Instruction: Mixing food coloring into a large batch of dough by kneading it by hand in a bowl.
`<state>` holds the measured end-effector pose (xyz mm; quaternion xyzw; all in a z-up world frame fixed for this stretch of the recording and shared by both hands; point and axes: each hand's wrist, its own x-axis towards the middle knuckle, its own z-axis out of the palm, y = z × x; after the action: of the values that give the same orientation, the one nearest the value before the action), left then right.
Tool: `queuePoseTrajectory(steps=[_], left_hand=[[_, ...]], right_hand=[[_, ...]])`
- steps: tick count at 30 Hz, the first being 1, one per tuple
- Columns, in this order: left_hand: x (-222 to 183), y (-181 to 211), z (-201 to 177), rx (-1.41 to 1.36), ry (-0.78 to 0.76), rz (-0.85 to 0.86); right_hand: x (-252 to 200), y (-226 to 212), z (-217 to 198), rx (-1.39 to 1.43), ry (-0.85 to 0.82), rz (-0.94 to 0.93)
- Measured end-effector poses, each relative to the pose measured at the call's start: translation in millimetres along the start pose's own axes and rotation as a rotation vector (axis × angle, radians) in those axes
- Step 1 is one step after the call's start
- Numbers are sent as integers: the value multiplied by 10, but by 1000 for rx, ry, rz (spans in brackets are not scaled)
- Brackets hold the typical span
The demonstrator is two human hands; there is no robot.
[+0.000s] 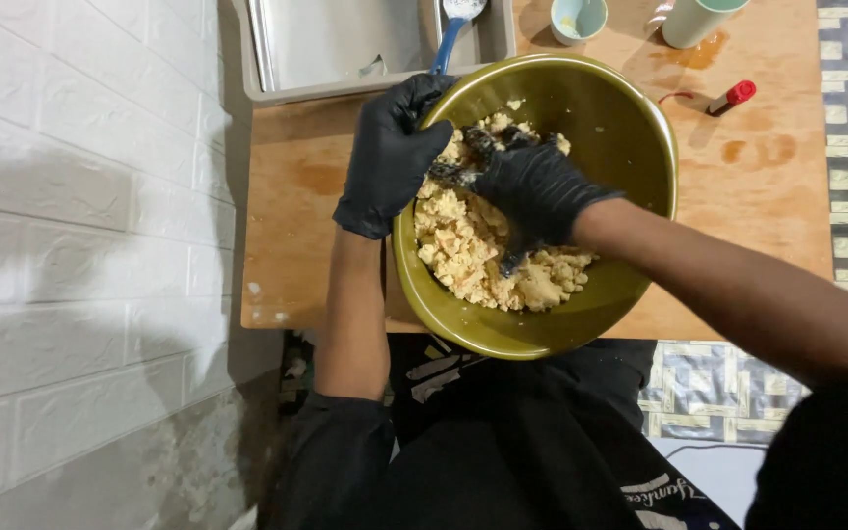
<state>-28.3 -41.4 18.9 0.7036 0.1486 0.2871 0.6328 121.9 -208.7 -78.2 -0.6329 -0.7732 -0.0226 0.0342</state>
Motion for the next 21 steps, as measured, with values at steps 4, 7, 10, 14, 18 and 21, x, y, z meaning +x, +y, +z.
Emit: queuePoseTrajectory(steps=[4,7,10,14,18,21], left_hand=[[140,-364,-108,-63,-15,6],[5,-510,-84,-95,17,-169],[-102,-664,-98,-127,73,-248],[-106,-748,-108,-104,96,-317],[-111,-708,-107,-43,107,-309],[-178,-410,-62,-46,175,-349]], right_hand=[[137,-101,40,-51,46,91],[68,-123,130,-95,75,211],[66,13,351,14,-109,281],[0,-2,-4,203,-280,386],[-115,-196,-723,114,126,276],[-303,-109,-334,-3,433,179]])
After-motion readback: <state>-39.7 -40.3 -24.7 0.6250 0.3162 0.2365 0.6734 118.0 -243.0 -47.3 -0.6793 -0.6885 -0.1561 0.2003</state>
